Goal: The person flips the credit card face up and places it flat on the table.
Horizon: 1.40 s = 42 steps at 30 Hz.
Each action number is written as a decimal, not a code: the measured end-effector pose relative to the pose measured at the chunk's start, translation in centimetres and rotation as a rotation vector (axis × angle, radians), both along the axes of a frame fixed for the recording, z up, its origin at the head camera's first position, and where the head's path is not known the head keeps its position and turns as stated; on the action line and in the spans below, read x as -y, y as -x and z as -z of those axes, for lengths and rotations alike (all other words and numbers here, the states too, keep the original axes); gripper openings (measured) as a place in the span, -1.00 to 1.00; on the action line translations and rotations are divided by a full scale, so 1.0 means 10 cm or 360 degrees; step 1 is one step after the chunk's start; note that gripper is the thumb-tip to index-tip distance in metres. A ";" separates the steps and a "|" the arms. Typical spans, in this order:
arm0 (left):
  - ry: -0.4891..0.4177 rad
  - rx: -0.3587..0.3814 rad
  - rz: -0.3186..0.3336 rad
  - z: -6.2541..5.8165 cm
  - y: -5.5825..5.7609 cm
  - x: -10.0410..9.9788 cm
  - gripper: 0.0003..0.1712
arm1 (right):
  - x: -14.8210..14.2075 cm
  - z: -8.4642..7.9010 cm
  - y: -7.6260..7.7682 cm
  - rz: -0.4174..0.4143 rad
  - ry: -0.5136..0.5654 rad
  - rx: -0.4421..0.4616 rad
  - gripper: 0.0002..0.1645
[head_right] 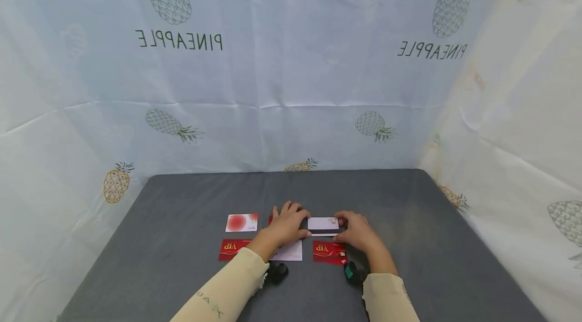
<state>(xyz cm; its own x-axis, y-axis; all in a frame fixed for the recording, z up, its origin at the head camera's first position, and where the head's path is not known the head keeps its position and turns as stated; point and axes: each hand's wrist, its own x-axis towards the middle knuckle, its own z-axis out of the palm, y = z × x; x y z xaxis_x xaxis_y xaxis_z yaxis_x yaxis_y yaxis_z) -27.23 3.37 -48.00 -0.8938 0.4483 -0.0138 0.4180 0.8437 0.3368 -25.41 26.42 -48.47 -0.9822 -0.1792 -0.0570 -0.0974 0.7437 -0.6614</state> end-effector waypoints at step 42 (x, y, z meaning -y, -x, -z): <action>-0.0457 -0.0265 0.0027 -0.05 -0.25 0.22 -0.25 | 0.53 -0.20 -0.13 -0.0239 -0.0213 -0.0506 -0.35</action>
